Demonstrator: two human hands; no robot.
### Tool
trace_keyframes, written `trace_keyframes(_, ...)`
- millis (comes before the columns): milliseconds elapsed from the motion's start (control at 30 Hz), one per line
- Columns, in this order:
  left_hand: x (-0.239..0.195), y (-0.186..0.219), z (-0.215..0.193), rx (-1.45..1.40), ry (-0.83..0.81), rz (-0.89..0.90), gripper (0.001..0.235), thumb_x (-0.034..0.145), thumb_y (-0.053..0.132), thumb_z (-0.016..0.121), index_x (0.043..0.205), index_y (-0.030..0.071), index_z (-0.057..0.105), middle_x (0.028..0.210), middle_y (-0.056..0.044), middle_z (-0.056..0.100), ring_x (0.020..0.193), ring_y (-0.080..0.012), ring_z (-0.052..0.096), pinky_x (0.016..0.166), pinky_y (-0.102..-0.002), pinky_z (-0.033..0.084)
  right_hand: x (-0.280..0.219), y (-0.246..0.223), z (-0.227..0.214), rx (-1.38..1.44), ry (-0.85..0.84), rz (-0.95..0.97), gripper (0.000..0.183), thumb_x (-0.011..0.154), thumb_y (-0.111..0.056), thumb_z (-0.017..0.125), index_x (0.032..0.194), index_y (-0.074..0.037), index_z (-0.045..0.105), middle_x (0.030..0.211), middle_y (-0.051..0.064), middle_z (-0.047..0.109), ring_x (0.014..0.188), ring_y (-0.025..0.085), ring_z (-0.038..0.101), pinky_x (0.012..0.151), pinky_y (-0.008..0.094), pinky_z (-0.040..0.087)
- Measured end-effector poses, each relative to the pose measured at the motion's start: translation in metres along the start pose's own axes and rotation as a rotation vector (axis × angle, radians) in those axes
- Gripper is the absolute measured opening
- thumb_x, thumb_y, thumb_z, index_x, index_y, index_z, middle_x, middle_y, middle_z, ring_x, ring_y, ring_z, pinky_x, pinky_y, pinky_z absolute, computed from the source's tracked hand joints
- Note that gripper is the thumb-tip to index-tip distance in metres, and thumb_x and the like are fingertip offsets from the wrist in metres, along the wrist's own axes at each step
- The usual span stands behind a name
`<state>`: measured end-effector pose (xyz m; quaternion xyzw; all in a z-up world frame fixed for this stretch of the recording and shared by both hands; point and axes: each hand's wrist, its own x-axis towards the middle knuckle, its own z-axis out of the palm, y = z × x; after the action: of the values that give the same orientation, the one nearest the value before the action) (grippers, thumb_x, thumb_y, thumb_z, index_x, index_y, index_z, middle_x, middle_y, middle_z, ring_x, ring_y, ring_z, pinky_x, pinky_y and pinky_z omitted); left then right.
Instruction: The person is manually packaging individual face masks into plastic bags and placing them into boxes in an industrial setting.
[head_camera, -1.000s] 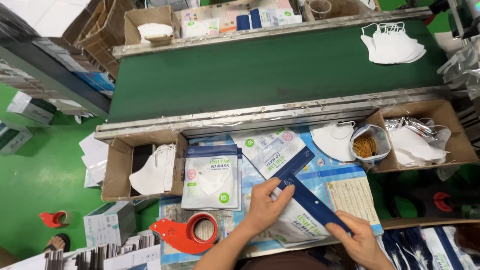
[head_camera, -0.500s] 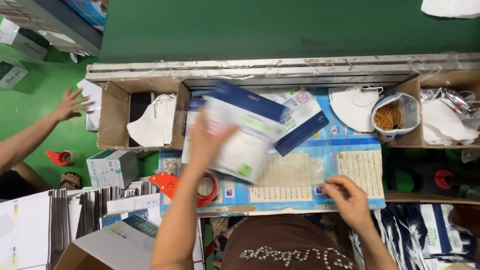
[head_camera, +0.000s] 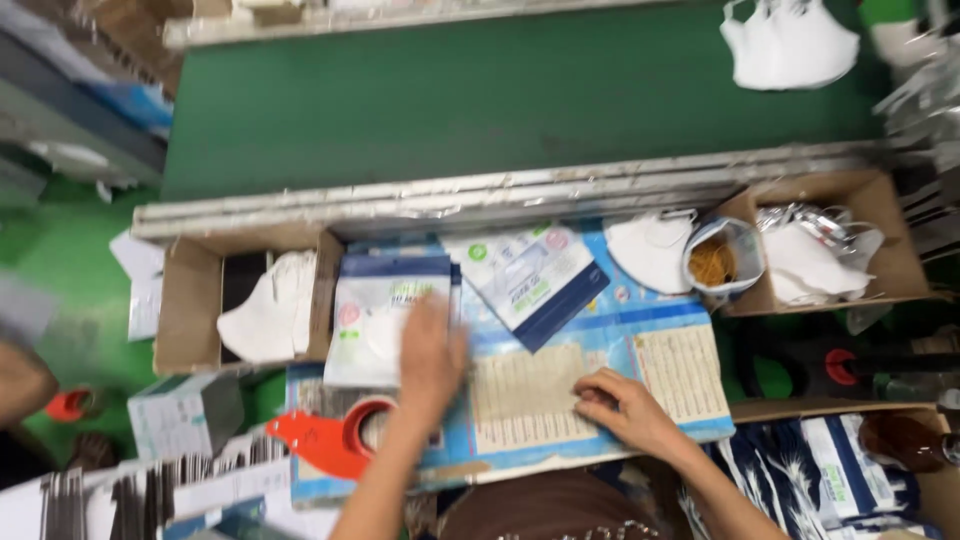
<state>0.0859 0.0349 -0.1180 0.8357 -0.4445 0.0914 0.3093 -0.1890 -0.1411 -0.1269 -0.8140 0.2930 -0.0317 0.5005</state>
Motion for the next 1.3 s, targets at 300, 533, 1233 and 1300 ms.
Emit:
trace_keyframes(300, 0.024, 0.074, 0.045, -0.225, -0.225, 0.039, 0.102, 0.073, 0.050, 0.085, 0.149, 0.000, 0.040, 0.158, -0.032, 0.024, 0.145, -0.0550, 0.018, 0.113, -0.065, 0.020, 0.156, -0.106, -0.110, -0.216, 0.381, -0.544, 0.042, 0.087, -0.026, 0.078, 0.121, -0.002, 0.067, 0.123, 0.015, 0.064, 0.108, 0.029, 0.065, 0.090, 0.037, 0.053)
trace_keyframes(533, 0.033, 0.054, 0.070, -0.125, -0.354, 0.073, 0.111, 0.073, 0.064, 0.081, 0.155, 0.007, 0.034, 0.163, -0.028, 0.016, 0.150, -0.0523, 0.003, 0.117, -0.066, 0.005, 0.287, -0.085, -0.120, -0.467, 0.665, -0.455, 0.060, 0.090, -0.042, 0.074, 0.131, -0.001, 0.060, 0.140, 0.024, 0.053, 0.129, 0.041, 0.049, 0.107, 0.048, 0.040)
trace_keyframes(1233, 0.027, 0.051, 0.066, -0.236, -0.278, 0.005, 0.096, 0.082, 0.059, 0.075, 0.152, 0.005, 0.038, 0.163, -0.022, 0.023, 0.152, -0.0450, 0.011, 0.122, -0.057, 0.009, 0.292, -0.073, -0.114, -0.529, 0.658, -0.317, 0.061, 0.096, -0.042, 0.065, 0.138, 0.001, 0.055, 0.148, 0.021, 0.048, 0.138, 0.041, 0.043, 0.116, 0.048, 0.033)
trace_keyframes(1300, 0.023, 0.045, 0.072, -0.274, -0.183, -0.017, 0.093, 0.083, 0.053, 0.074, 0.152, 0.002, 0.038, 0.163, -0.024, 0.024, 0.152, -0.0458, 0.013, 0.121, -0.056, 0.012, 0.292, -0.075, -0.113, -0.525, 0.662, -0.321, 0.061, 0.095, -0.041, 0.065, 0.138, 0.001, 0.055, 0.148, 0.021, 0.048, 0.137, 0.041, 0.043, 0.116, 0.048, 0.033)
